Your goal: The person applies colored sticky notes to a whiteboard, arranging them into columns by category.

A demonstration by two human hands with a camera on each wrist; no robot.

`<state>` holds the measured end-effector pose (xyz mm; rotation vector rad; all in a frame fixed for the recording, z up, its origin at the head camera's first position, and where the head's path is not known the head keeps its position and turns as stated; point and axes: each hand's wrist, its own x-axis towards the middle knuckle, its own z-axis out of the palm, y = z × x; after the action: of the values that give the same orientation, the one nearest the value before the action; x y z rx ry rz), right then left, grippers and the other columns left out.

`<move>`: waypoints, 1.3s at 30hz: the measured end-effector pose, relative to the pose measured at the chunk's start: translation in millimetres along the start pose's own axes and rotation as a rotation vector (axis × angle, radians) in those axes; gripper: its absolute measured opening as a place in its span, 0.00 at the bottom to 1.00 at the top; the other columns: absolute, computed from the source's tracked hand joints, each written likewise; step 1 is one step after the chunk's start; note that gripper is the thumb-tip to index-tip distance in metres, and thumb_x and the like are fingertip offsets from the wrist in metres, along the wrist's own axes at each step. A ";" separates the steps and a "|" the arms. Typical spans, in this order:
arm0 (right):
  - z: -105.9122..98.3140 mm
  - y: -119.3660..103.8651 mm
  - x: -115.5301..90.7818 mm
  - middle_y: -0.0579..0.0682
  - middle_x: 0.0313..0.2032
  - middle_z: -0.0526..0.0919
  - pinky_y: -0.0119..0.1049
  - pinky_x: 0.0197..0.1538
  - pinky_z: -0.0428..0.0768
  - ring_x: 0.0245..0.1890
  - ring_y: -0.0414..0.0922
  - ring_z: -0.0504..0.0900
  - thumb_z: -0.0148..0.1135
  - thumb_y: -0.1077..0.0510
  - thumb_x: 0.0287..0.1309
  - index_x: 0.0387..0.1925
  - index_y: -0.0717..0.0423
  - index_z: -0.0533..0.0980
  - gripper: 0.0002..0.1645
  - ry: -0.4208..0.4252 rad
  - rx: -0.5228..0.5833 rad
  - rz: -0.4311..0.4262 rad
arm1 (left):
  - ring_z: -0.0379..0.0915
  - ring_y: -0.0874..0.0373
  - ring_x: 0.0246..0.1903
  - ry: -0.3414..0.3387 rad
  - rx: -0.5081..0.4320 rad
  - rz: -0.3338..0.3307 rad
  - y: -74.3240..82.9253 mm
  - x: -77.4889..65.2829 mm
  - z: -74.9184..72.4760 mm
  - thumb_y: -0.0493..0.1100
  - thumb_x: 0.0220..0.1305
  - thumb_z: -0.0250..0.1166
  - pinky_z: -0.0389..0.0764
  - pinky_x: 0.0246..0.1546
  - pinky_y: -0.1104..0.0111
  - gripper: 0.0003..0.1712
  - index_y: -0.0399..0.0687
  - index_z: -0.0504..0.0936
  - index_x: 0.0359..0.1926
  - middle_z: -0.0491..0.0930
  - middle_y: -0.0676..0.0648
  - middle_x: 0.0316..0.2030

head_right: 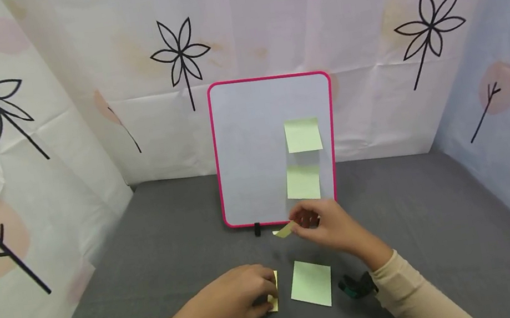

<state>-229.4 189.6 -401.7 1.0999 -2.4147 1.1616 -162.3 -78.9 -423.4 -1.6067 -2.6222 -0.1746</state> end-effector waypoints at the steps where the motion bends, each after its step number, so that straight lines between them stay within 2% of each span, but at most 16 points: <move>1: -1.4 -0.9 2.2 0.39 0.31 0.86 0.34 0.33 0.82 0.28 0.34 0.80 0.76 0.68 0.58 0.39 0.50 0.85 0.11 0.015 -0.003 -0.014 | 0.68 0.70 0.28 -0.002 -0.009 -0.002 -0.4 0.0 -0.4 0.41 0.62 0.75 0.69 0.31 0.79 0.05 0.58 0.92 0.37 0.77 0.59 0.28; 7: -7.0 -6.8 16.8 0.43 0.33 0.88 0.36 0.38 0.83 0.30 0.36 0.81 0.74 0.70 0.59 0.37 0.49 0.86 0.13 0.094 0.001 -0.098 | 0.77 0.69 0.34 0.001 -0.045 -0.035 -3.8 0.3 -4.8 0.42 0.66 0.74 0.77 0.38 0.79 0.04 0.55 0.93 0.41 0.83 0.57 0.35; 14: -6.5 -14.4 41.6 0.43 0.34 0.88 0.31 0.38 0.82 0.30 0.37 0.81 0.72 0.73 0.58 0.37 0.51 0.87 0.14 0.156 0.007 -0.129 | 0.81 0.66 0.38 0.037 -0.093 -0.077 -13.7 0.8 -20.2 0.46 0.69 0.73 0.80 0.43 0.77 0.07 0.51 0.93 0.43 0.85 0.55 0.40; 21: 0.5 -19.1 69.4 0.46 0.35 0.88 0.33 0.39 0.82 0.32 0.38 0.81 0.73 0.71 0.60 0.38 0.54 0.87 0.10 0.232 -0.009 -0.143 | 0.82 0.63 0.42 0.164 -0.179 -0.107 -29.5 -1.0 -43.0 0.45 0.69 0.73 0.81 0.46 0.76 0.05 0.50 0.91 0.42 0.85 0.54 0.42; 27: 5.2 -19.5 82.9 0.50 0.35 0.87 0.41 0.34 0.82 0.31 0.42 0.82 0.72 0.74 0.57 0.37 0.59 0.87 0.10 0.340 -0.148 -0.221 | 0.81 0.65 0.41 0.263 -0.228 -0.146 -42.5 -5.2 -55.7 0.42 0.69 0.73 0.83 0.46 0.74 0.02 0.51 0.91 0.40 0.85 0.55 0.43; 31: 5.2 -18.3 92.9 0.53 0.36 0.87 0.43 0.33 0.82 0.32 0.47 0.83 0.73 0.75 0.55 0.36 0.61 0.86 0.10 0.414 -0.240 -0.261 | 0.82 0.64 0.41 0.338 -0.190 -0.134 -50.4 -3.8 -61.8 0.41 0.68 0.73 0.83 0.46 0.72 0.02 0.50 0.91 0.40 0.84 0.55 0.43; 39: 2.9 -10.7 117.9 0.57 0.35 0.86 0.46 0.33 0.84 0.31 0.51 0.84 0.73 0.75 0.56 0.35 0.63 0.85 0.08 0.504 -0.292 -0.303 | 0.85 0.60 0.45 0.525 -0.117 -0.085 -59.8 4.9 -76.4 0.41 0.67 0.73 0.85 0.51 0.69 0.10 0.44 0.91 0.48 0.87 0.53 0.45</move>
<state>-302.3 121.1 -338.3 0.9061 -1.8785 0.8304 -218.3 -111.3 -350.9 -1.2562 -2.2991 -0.6656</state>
